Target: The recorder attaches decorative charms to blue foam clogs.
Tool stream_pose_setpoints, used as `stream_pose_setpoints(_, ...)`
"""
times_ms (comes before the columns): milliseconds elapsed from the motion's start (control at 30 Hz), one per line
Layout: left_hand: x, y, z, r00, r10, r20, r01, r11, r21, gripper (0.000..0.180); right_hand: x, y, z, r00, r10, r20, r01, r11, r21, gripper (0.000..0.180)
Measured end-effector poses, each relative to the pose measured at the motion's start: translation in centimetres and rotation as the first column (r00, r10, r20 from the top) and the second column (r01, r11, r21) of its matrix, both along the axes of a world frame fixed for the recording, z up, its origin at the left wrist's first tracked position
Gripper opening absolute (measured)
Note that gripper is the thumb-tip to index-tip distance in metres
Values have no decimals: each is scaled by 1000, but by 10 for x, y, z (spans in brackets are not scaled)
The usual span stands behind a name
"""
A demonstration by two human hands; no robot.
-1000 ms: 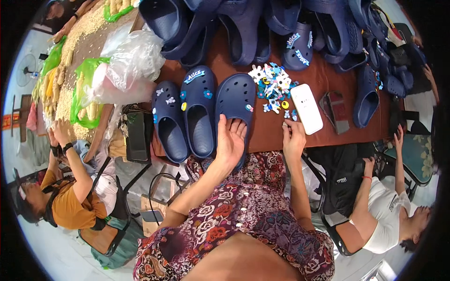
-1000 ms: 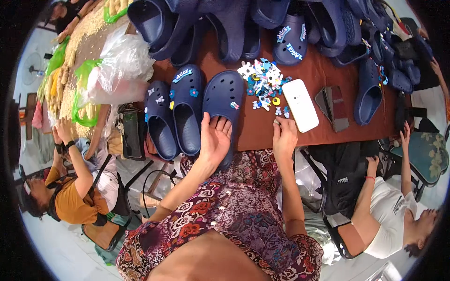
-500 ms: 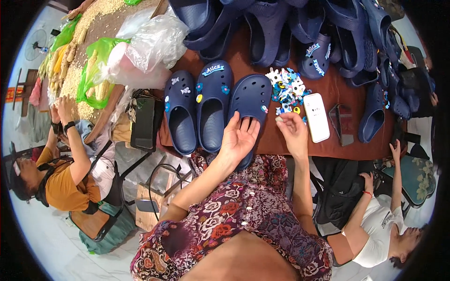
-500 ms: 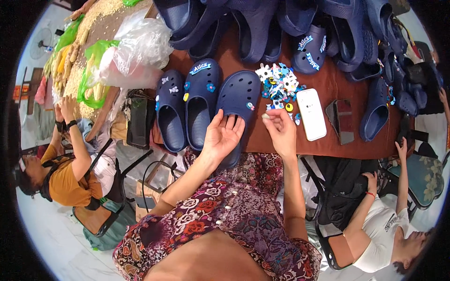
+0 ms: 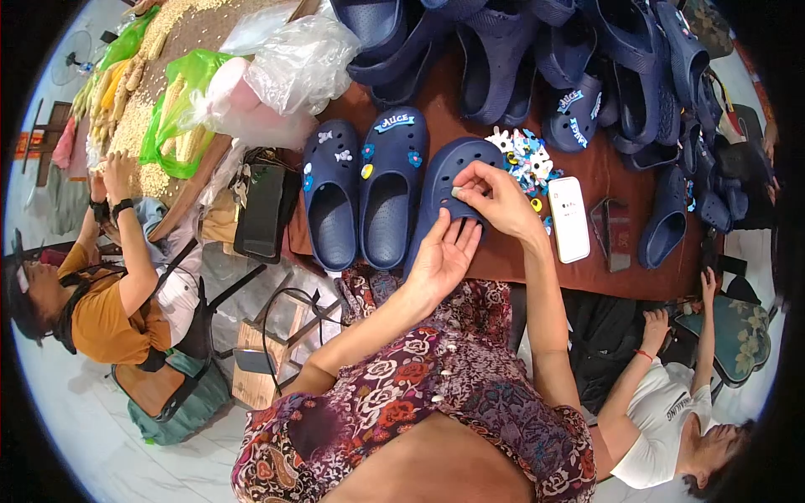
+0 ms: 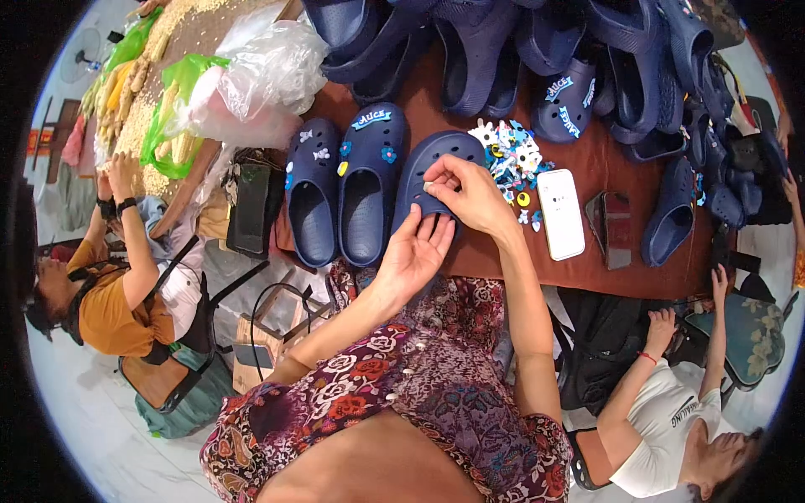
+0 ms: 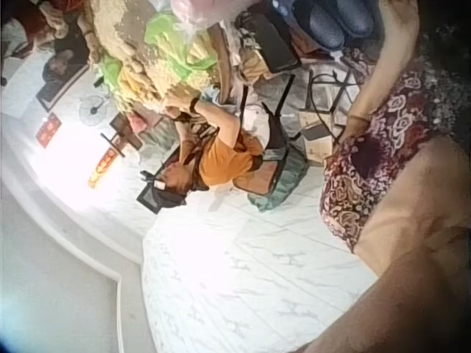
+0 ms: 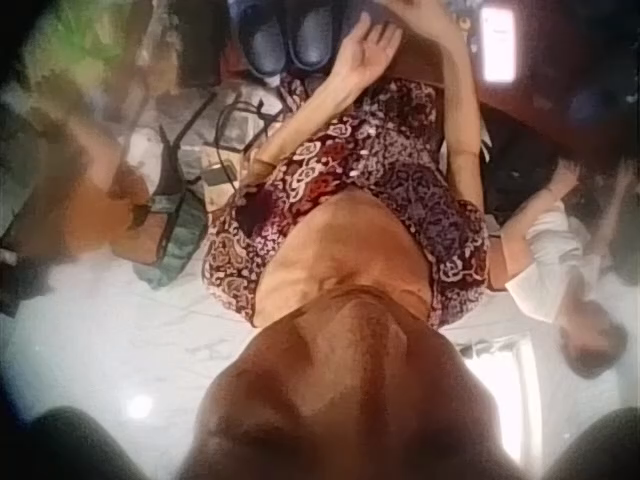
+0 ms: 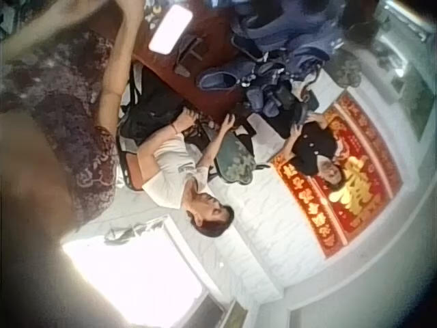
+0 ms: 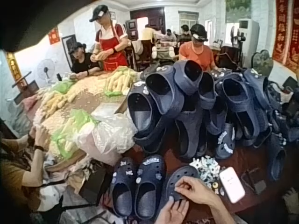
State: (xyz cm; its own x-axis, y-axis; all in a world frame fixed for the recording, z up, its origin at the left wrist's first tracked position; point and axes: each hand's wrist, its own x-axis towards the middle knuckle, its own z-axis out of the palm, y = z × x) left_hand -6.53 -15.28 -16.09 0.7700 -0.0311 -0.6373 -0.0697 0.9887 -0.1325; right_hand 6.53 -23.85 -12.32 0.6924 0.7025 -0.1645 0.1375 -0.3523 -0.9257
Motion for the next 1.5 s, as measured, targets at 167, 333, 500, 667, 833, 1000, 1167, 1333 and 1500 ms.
stream_pose_setpoints(167, 0, -9, -2, 1000, -1, 9, 1, 1000, 0, 24, 4, -2, -2, 997, 10, -74, -14, 998, -53, 15)
stream_pose_setpoints(333, 0, -11, -10, 997, 23, 77, -29, 997, 78, 29, 8, -4, -13, 987, 11, -158, -8, 1000, 24, 15)
stream_pose_setpoints(500, -2, -14, -14, 991, -30, 127, -4, 967, 255, 28, 11, -6, -13, 981, 24, -192, -16, 999, 47, 16)
stream_pose_setpoints(667, -4, -15, -9, 987, -84, 135, 28, 927, 375, 28, 11, -6, 0, 962, 16, -272, 0, 998, 60, 16)
stream_pose_setpoints(833, -5, -17, -9, 986, -83, 142, 8, 884, 467, 29, 12, -10, 0, 955, -19, -295, 23, 1000, 12, 14)
stream_pose_setpoints(1000, -9, -19, -11, 984, -122, 133, 30, 837, 546, 34, 14, -13, 1, 955, -1, -296, 7, 1000, 20, 13)
stream_pose_setpoints(1167, -11, -20, -6, 984, -140, 111, 49, 807, 588, 34, 19, -17, 8, 967, 47, -251, -59, 997, -43, 11)
stream_pose_setpoints(1333, -10, -23, -8, 984, -112, 141, 5, 801, 598, 32, 19, -18, 14, 962, 53, -268, -62, 998, -26, 11)
stream_pose_setpoints(1500, -8, -20, -2, 983, -122, 138, 12, 791, 612, 31, 14, -19, 9, 974, 22, -224, -20, 1000, 11, 11)
